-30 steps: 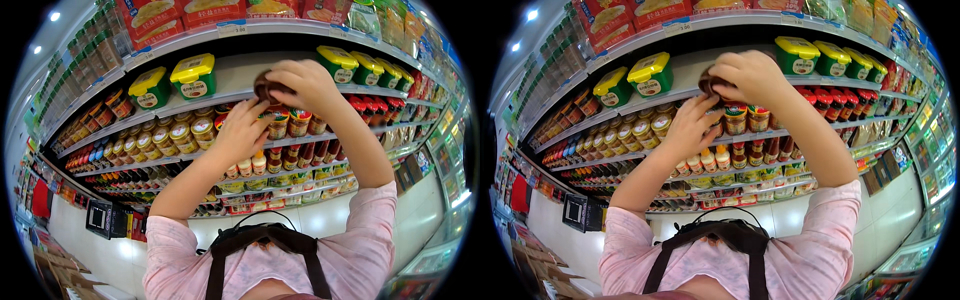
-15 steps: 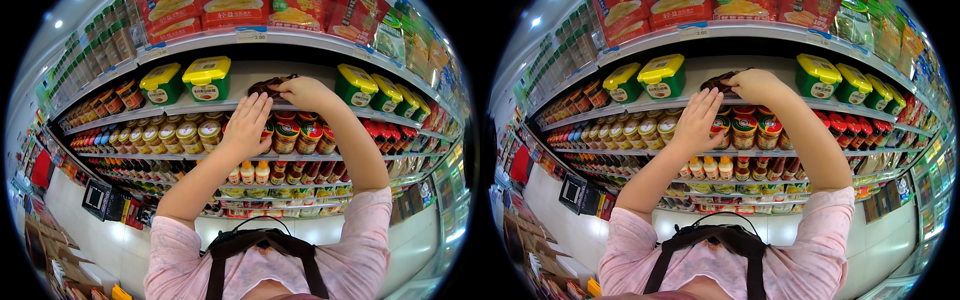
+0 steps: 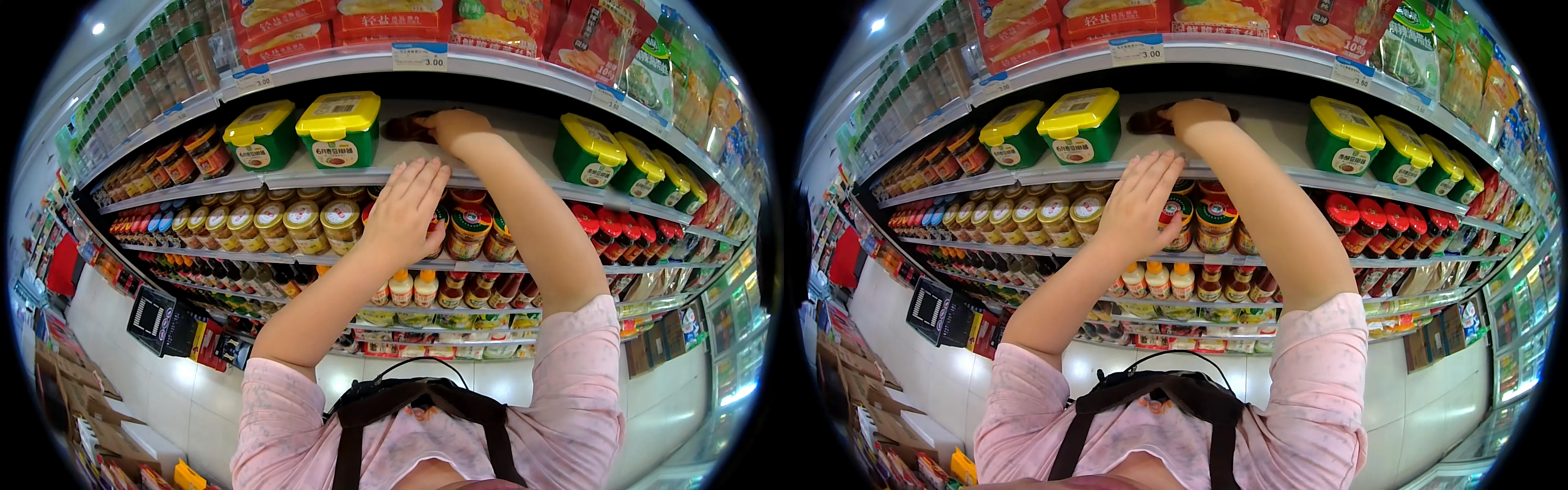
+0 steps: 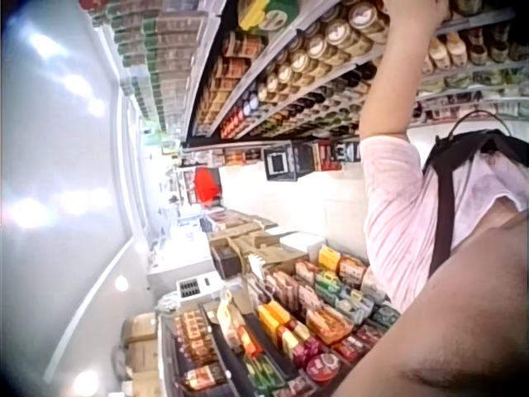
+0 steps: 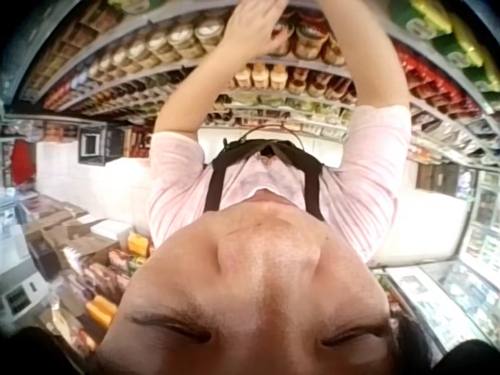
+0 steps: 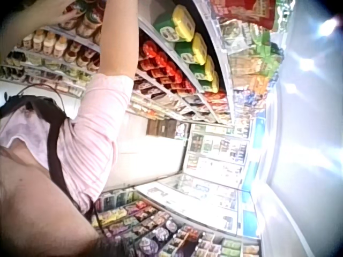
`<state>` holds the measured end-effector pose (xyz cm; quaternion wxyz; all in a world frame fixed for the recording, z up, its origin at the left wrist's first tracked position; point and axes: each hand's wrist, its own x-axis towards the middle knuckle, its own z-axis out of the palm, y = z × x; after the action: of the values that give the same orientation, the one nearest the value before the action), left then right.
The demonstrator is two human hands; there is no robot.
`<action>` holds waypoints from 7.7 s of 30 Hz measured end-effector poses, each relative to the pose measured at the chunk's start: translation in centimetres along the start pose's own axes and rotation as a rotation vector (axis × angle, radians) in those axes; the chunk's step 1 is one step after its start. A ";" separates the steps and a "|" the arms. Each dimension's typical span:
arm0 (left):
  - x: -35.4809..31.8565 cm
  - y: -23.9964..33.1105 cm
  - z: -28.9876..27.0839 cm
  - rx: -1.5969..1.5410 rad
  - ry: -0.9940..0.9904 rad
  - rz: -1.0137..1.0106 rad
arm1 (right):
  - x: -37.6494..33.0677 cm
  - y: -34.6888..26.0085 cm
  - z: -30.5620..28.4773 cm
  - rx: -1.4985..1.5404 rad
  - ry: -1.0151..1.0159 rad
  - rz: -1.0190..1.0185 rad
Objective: The person wipes a retail shelf and several containers of food products with a cloth, then returns the containers to the shelf.
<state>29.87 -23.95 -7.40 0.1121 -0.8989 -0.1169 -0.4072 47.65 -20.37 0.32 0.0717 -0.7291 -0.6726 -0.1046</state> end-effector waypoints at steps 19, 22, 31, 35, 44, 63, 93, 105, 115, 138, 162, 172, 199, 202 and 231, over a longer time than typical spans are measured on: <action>-0.1 -0.1 0.3 -0.033 0.031 0.007 | -8.2 5.7 -4.2 -0.112 -0.120 0.111; 0.0 -0.1 0.2 -0.035 0.025 0.004 | -8.8 4.7 -4.7 -0.057 -0.082 0.038; 0.2 0.1 0.1 -0.030 0.029 -0.004 | -4.3 1.0 -1.9 0.051 0.030 -0.254; 0.2 0.1 0.2 -0.033 0.023 -0.007 | -1.4 -0.6 -1.4 0.002 -0.017 -0.185; 0.0 0.1 0.2 0.005 0.017 -0.022 | 2.4 1.4 -0.6 -0.008 -0.083 -0.065; 0.2 0.5 0.0 -0.013 0.030 -0.029 | -5.0 6.1 -3.4 -0.162 -0.138 0.322; 7.8 4.5 1.5 -0.205 -0.034 -0.072 | -24.7 16.8 -0.9 1.230 0.710 0.235; 19.3 8.3 6.9 -0.843 -0.551 -0.544 | -23.0 18.6 -3.2 1.351 0.319 0.342; 18.9 5.8 10.3 -0.885 -0.286 -0.479 | -22.4 18.0 -2.9 1.436 0.368 0.160; 7.9 9.0 0.0 -1.148 -0.153 -0.449 | -30.0 9.4 -2.7 1.694 0.144 -0.080; -14.3 5.9 -1.1 -1.779 -0.253 -1.179 | -28.6 -2.0 8.5 1.841 -0.443 -0.053; -19.1 5.2 -2.5 -1.944 -0.276 -1.315 | -28.9 -3.8 9.7 1.922 -0.297 -0.060; -23.3 7.2 -5.0 -1.784 -0.388 -1.024 | -26.0 -9.3 10.7 1.069 -0.181 -0.163; -23.6 6.7 -4.9 -1.832 -0.317 -1.048 | -27.7 -8.1 9.8 1.049 -0.170 -0.148; -23.9 7.3 -5.0 -1.713 -0.404 -0.944 | -26.8 -9.9 9.9 0.896 -0.116 -0.177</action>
<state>13.27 -35.21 -23.06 -0.7690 -0.5905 -0.1460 -0.1963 36.36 -43.00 -16.25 0.3328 -0.5707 -0.7140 0.2319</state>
